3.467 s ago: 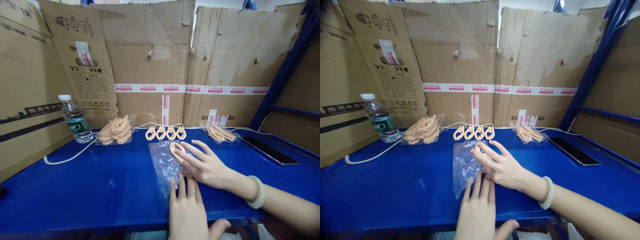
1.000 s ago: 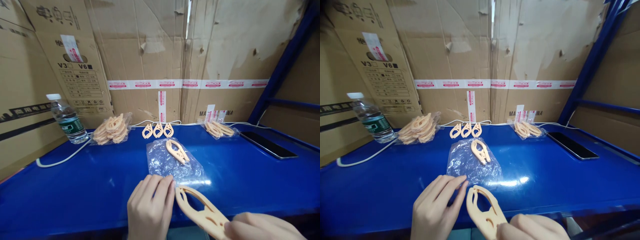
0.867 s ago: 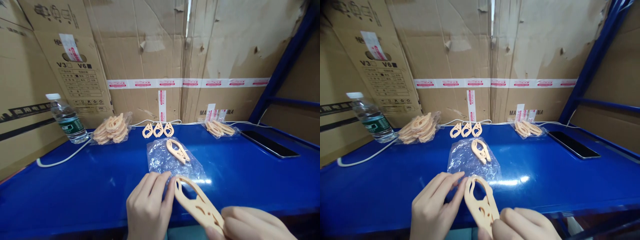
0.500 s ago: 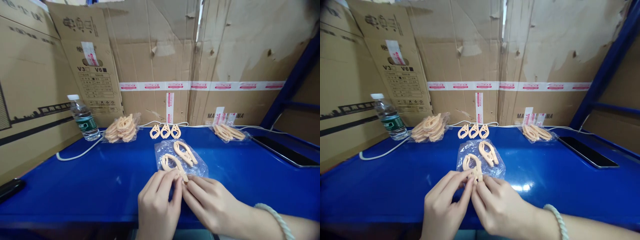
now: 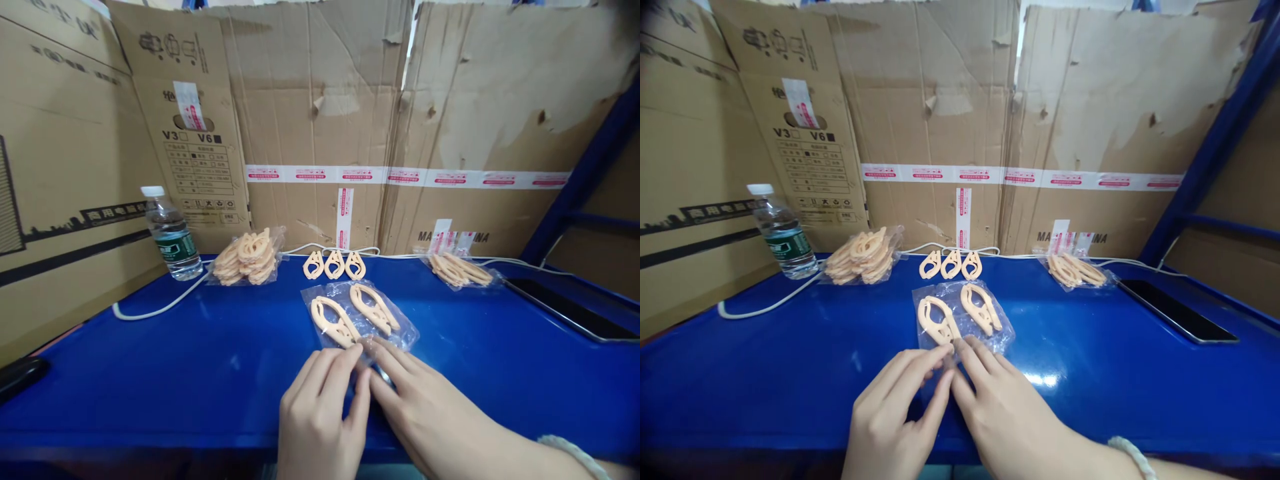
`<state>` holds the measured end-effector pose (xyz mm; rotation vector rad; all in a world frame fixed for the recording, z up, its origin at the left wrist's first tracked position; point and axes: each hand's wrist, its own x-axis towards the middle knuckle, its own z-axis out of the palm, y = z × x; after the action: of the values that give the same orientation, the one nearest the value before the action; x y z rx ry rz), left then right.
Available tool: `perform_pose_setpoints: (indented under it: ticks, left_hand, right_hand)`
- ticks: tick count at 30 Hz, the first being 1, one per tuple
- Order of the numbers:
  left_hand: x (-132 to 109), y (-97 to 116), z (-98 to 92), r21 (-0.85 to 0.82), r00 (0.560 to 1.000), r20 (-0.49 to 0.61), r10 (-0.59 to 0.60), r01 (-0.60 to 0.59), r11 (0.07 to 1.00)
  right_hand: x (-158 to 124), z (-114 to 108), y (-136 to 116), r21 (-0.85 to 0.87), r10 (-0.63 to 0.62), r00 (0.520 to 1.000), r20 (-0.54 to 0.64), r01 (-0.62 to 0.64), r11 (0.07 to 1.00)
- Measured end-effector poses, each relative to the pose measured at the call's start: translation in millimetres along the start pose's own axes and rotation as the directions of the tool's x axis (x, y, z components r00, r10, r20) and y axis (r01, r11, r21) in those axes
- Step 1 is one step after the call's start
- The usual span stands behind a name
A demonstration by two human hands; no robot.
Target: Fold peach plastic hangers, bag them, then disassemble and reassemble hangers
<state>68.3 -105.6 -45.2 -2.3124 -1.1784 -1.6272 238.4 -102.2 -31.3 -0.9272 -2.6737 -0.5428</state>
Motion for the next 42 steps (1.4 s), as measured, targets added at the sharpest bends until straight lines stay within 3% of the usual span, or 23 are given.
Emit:
perform_pose_setpoints:
  ticks: [4,8,14,22,27,31,34,36,37,38,42]
  left_hand:
    - [-2,-2,-3.3,0.02,0.999,0.026,0.037,-0.038,0.999]
    - [-1,-4,-2.8,0.017,0.998,0.014,0.053,-0.053,0.998]
    - [-1,-5,-2.2,-0.013,0.997,0.026,0.067,-0.066,0.998]
    - [1,-8,-2.9,-0.044,0.996,0.081,0.038,-0.034,0.998]
    - [1,-3,-2.3,-0.046,0.993,0.107,0.043,-0.038,0.998]
    - [20,-16,-23.4,-0.054,0.985,0.167,0.034,-0.025,0.998]
    - [53,-53,-47.2,0.077,0.935,0.349,-0.061,0.036,0.996]
    - [80,-83,-56.2,0.183,0.841,0.519,-0.157,0.07,0.981]
    - [93,-96,-56.8,0.231,0.764,0.61,-0.21,0.082,0.969]
    - [103,-109,-54.8,0.262,0.694,0.676,-0.248,0.088,0.961]
    - [125,-135,-29.9,0.2,0.612,0.76,-0.22,0.102,0.974]
  right_hand:
    - [8,-14,-1,0.159,-0.014,0.983,0.183,-0.016,0.987]
    - [17,-21,-2,0.269,0.037,0.963,0.267,-0.112,0.957]
    - [19,-14,3,0.397,0.083,0.968,0.238,-0.175,0.901]
    - [29,-13,15,0.487,0.023,0.991,0.133,-0.085,0.87]
    - [29,-8,17,0.454,0.027,0.979,0.203,-0.118,0.883]
    - [24,-16,20,0.422,0.041,0.953,0.301,-0.172,0.89]
    - [22,-26,21,0.383,0.064,0.925,0.374,-0.217,0.898]
    - [21,-32,20,0.353,0.081,0.906,0.416,-0.243,0.904]
    - [20,-35,20,0.342,0.085,0.9,0.428,-0.248,0.906]
    - [19,-36,19,0.335,0.086,0.899,0.43,-0.247,0.909]
    - [16,-36,17,0.323,0.064,0.933,0.355,-0.187,0.928]
